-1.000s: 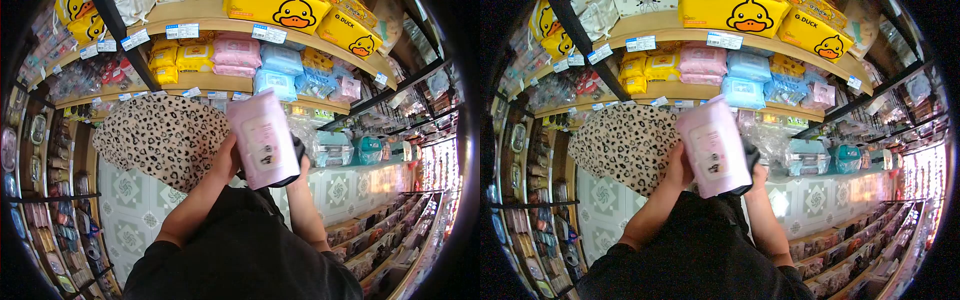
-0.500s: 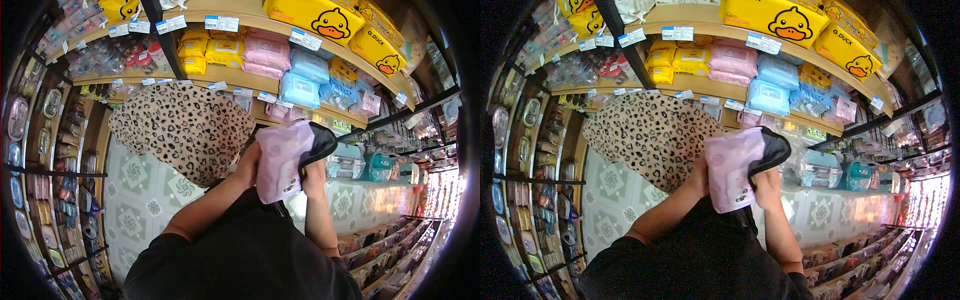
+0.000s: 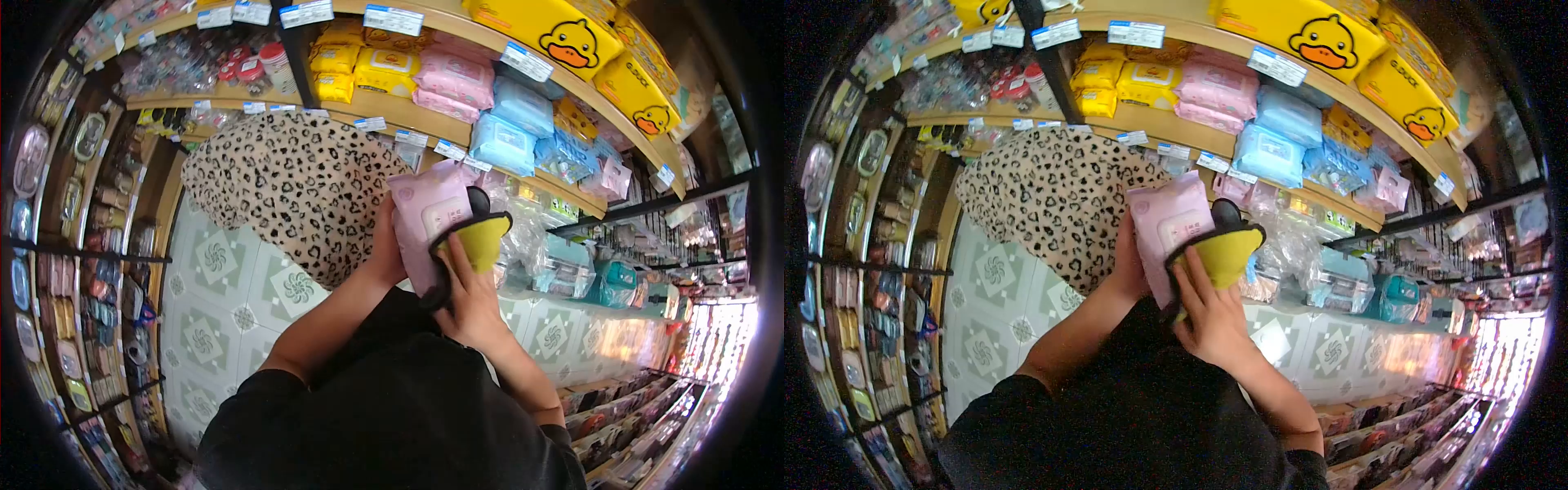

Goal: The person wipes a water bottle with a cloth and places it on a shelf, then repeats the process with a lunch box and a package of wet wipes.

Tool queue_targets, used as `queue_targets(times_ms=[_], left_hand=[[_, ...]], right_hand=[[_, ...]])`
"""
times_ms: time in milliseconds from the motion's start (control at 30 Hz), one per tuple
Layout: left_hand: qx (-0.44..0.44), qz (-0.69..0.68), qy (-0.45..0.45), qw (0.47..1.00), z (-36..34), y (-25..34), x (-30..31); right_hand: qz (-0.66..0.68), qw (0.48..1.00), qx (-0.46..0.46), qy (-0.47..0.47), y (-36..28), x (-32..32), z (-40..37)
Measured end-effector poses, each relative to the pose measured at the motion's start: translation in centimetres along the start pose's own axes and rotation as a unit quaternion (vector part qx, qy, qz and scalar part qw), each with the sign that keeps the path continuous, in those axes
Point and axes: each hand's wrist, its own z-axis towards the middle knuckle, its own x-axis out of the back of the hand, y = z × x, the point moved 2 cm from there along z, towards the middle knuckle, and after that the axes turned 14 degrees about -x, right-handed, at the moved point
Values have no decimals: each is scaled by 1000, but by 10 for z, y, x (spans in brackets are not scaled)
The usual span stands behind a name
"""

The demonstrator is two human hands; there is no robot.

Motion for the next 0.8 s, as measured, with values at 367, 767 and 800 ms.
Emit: queue_targets(times_ms=[367,767,800], left_hand=[[37,53,73,995,-20,-28,5],[1,107,14,994,0,-5,-40],[25,180,26,983,2,-9,-46]], right_hand=[[78,993,-46,68,12,-2,26],[832,510,-215,-9,96,-59,-15],[838,507,-199,-12,98,-59,-16]])
